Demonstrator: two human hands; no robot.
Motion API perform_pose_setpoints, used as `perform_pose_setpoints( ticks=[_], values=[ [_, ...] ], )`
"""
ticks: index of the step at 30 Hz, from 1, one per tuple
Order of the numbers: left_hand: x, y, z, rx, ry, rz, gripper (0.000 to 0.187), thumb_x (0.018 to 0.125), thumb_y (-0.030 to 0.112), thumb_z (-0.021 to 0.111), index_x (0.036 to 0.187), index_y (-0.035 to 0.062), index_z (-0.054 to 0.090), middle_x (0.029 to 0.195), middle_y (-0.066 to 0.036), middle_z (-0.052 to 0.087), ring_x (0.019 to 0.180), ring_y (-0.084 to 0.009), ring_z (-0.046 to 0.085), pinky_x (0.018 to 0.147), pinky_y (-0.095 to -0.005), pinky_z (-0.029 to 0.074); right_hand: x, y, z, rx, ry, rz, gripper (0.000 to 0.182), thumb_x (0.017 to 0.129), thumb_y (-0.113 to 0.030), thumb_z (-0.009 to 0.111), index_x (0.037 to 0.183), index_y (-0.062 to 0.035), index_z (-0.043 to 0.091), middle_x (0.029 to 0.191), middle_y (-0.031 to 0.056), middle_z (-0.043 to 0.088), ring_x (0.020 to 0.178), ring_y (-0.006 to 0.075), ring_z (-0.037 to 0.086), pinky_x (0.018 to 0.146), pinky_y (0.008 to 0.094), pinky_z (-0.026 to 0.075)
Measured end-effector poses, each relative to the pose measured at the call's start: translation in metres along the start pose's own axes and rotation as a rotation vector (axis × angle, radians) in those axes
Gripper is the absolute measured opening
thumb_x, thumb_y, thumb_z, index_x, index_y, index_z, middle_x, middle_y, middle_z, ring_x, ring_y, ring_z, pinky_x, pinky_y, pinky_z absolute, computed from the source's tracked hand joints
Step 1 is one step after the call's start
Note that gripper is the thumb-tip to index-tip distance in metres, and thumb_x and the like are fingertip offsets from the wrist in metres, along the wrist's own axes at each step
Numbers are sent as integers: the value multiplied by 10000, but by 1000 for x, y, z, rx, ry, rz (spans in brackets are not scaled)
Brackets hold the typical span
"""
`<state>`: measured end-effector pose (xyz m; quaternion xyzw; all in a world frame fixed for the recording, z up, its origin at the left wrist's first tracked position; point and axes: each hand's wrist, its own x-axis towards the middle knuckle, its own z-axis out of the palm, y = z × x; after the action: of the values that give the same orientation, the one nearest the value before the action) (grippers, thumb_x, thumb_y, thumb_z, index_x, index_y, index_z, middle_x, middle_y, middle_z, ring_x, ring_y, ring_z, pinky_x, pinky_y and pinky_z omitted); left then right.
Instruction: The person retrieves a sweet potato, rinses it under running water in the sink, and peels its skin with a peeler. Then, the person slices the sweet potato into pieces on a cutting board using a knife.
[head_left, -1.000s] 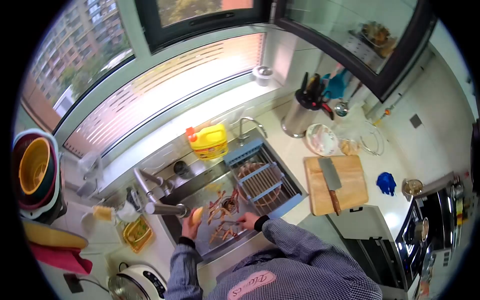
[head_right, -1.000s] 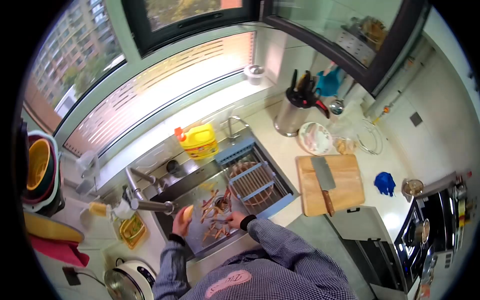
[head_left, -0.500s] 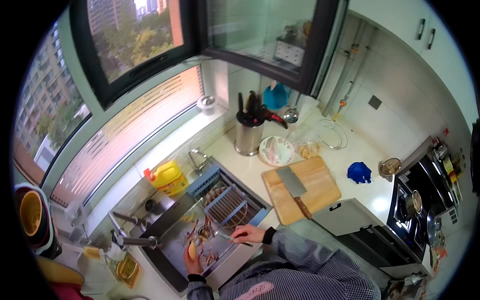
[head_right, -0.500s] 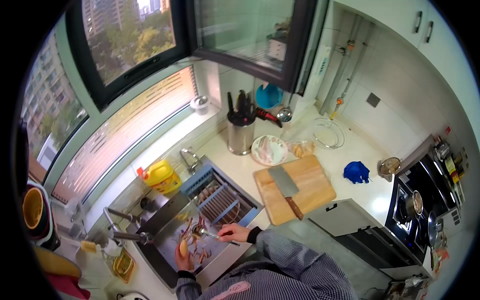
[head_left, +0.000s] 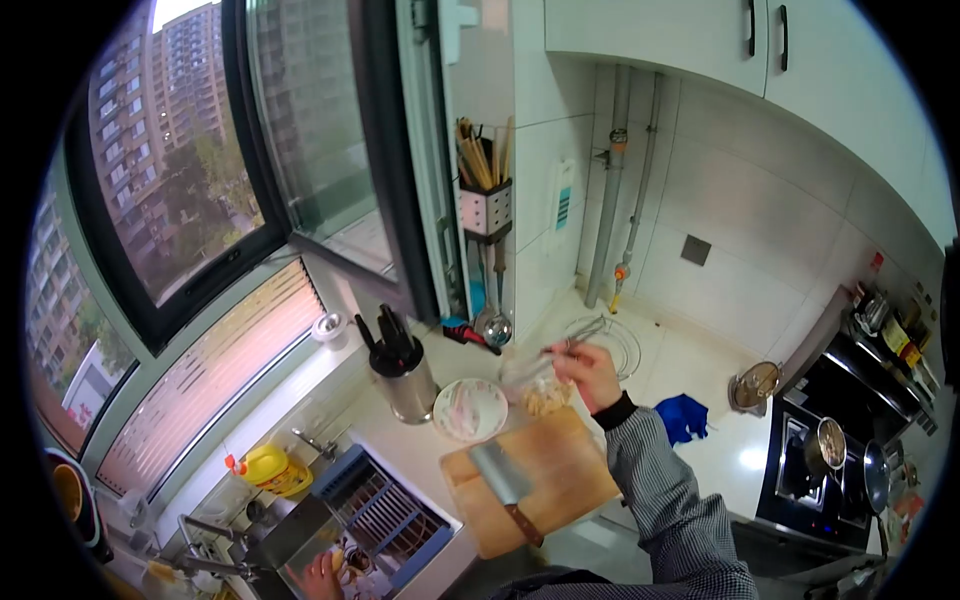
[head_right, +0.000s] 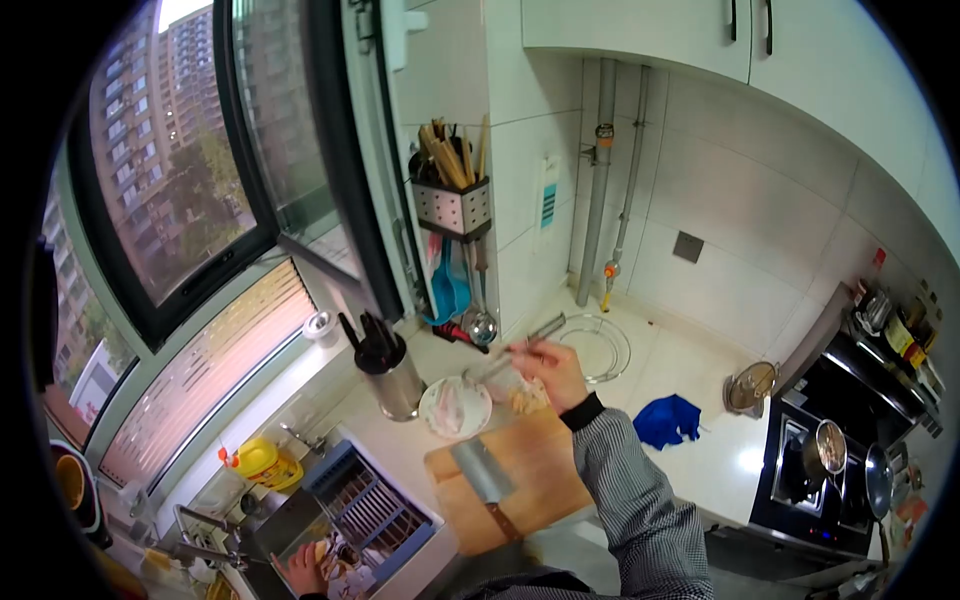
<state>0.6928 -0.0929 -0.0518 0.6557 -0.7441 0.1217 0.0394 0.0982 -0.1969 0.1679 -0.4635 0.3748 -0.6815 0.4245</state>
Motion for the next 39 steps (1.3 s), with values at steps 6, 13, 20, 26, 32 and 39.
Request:
perform_pose_setpoints(
  ticks=[6, 13, 20, 26, 32, 39],
  values=[
    [15, 33, -33, -38, -69, -196, 438, 846, 344, 527, 1278, 312, 459, 1250, 32, 535, 1079, -208, 533, 1016, -580, 243, 143, -41, 30, -280, 211, -447, 149, 805, -83, 688, 930, -2, 683, 732, -16, 591, 534, 33, 401, 489, 196, 312],
    [28, 46, -26, -44, -143, -185, 497, 838, 309, 560, 1318, 322, 436, 1289, 31, 514, 1088, -229, 524, 1026, -626, 202, 269, -49, 98, -282, 281, -807, 142, 779, -80, 697, 899, -7, 682, 758, 20, 618, 562, 67, 436, 524, 213, 357],
    [43, 53, -35, -85, -171, -169, 548, 802, 336, 618, 1321, 309, 445, 1309, 28, 505, 1110, -251, 513, 1030, -652, 174, 321, -53, 108, -952, 501, -810, 145, 774, -154, 673, 841, -26, 691, 975, 126, 482, 806, 294, 582, 652, 392, 475],
    [41, 37, 5, -106, -211, -132, 562, 806, 330, 630, 1332, 317, 434, 1306, 9, 507, 1102, -260, 519, 1043, -613, 204, 329, -54, 104, -1451, 509, -893, 146, 734, -193, 694, 794, -61, 712, 911, 125, 503, 893, 304, 545, 719, 406, 439],
    [65, 52, -16, -133, -383, -172, 590, 812, 308, 624, 1358, 324, 401, 1335, 12, 486, 1104, -257, 521, 1029, -583, 261, 325, -38, 108, -1746, 469, -915, 160, 785, -188, 639, 813, -43, 700, 1049, 124, 506, 1036, 279, 469, 849, 376, 378],
    [51, 38, 6, -96, -228, -94, 585, 807, 311, 630, 1351, 314, 413, 1347, -1, 480, 1091, -250, 529, 1027, -564, 273, 325, -30, 107, -1484, 517, -884, 254, 799, -209, 644, 996, -48, 646, 1089, 164, 472, 1051, 324, 452, 916, 422, 359]
  ],
)
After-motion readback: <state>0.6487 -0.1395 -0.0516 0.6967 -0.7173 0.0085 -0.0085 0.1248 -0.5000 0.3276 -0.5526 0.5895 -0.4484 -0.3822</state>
